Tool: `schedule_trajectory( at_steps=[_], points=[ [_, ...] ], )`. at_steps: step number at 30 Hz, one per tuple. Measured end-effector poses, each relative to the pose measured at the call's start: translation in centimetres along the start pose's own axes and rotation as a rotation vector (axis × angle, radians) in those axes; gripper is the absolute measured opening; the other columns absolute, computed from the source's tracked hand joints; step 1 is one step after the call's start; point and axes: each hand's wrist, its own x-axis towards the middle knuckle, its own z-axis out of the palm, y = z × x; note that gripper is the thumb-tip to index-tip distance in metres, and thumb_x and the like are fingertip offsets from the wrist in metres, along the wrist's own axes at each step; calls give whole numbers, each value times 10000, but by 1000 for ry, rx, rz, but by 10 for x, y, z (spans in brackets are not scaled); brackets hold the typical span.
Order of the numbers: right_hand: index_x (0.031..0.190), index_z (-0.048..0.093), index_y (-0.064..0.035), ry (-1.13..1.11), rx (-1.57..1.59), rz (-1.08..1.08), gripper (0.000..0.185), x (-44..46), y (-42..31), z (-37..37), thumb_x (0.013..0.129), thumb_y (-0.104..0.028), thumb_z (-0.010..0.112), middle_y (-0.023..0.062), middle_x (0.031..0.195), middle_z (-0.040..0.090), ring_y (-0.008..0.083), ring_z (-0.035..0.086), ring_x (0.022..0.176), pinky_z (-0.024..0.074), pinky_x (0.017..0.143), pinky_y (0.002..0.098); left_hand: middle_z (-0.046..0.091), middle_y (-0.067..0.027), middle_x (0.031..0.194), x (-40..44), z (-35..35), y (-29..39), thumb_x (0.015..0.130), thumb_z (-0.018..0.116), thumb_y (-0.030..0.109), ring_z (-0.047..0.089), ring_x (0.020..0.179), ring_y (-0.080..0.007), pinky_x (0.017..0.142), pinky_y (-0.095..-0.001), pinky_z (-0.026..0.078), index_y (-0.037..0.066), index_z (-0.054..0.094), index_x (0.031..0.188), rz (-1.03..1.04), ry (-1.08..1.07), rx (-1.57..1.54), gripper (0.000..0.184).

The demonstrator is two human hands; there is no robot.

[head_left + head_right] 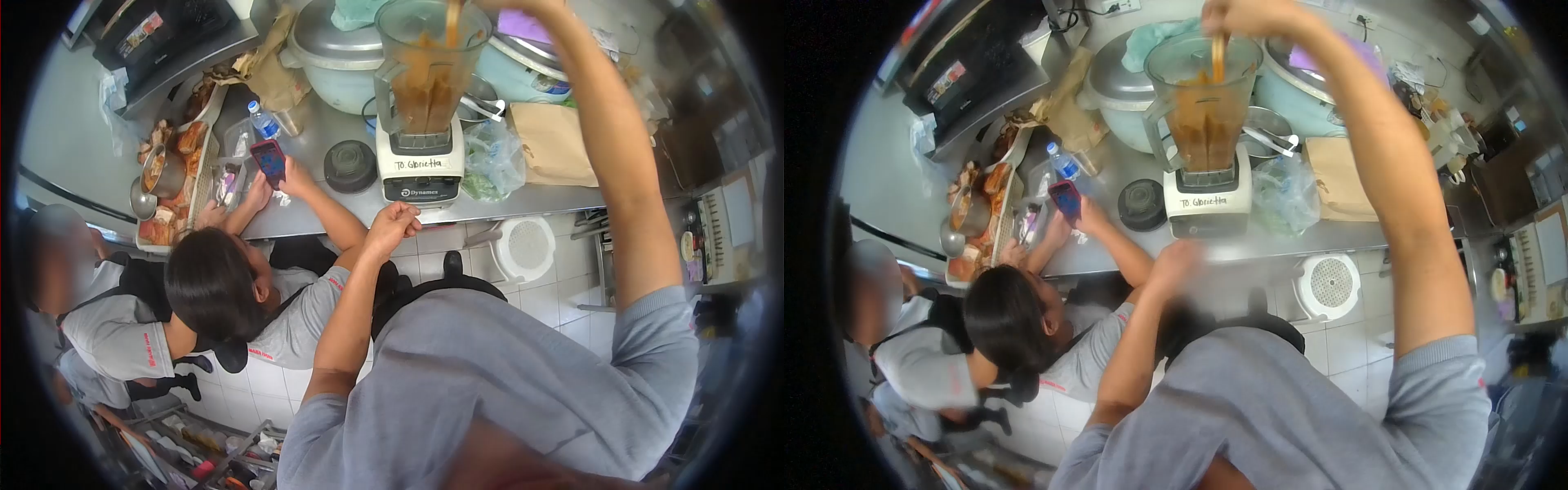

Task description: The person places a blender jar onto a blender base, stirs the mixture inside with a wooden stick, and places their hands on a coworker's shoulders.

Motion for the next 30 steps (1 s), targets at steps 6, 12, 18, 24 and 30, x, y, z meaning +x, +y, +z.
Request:
schedule_trajectory(
  at_steps=[6,12,18,24,30],
  points=[
    [928,717,-34,-135,-118,-109,296,10,-5,34,893,-316,635,101,827,718,226,670,800,508,781,396,640,-27,801,-8,6,5,984,556,208,537,690,-81,670,-229,460,48,604,1005,58,3,-25,168],
    [941,721,-25,30,-27,-31,269,6,-13,-11,868,-267,628,126,844,720,238,675,821,512,779,380,637,-28,818,0,3,-17,983,564,202,536,700,-87,685,-246,466,49,602,996,245,12,144,159],
    [1010,723,-60,-94,-70,-82,273,11,-4,27,861,-277,652,125,880,724,289,672,864,499,838,415,647,-67,908,20,-4,-2,994,537,189,579,782,-144,740,-284,480,20,589,1039,524,468,-71,183],
    [960,725,-42,33,-38,-28,249,18,-8,11,865,-258,645,114,832,722,243,671,796,514,758,379,663,-168,1064,22,-19,143,1020,489,265,617,1026,-241,910,-356,464,-3,549,1224,777,468,227,342],
    [993,722,-56,58,127,10,261,28,5,12,879,-281,655,95,828,720,213,674,830,516,768,353,680,-49,943,34,-24,163,1028,478,299,592,947,-171,891,-306,438,1,608,1130,778,223,268,341]
  ],
)
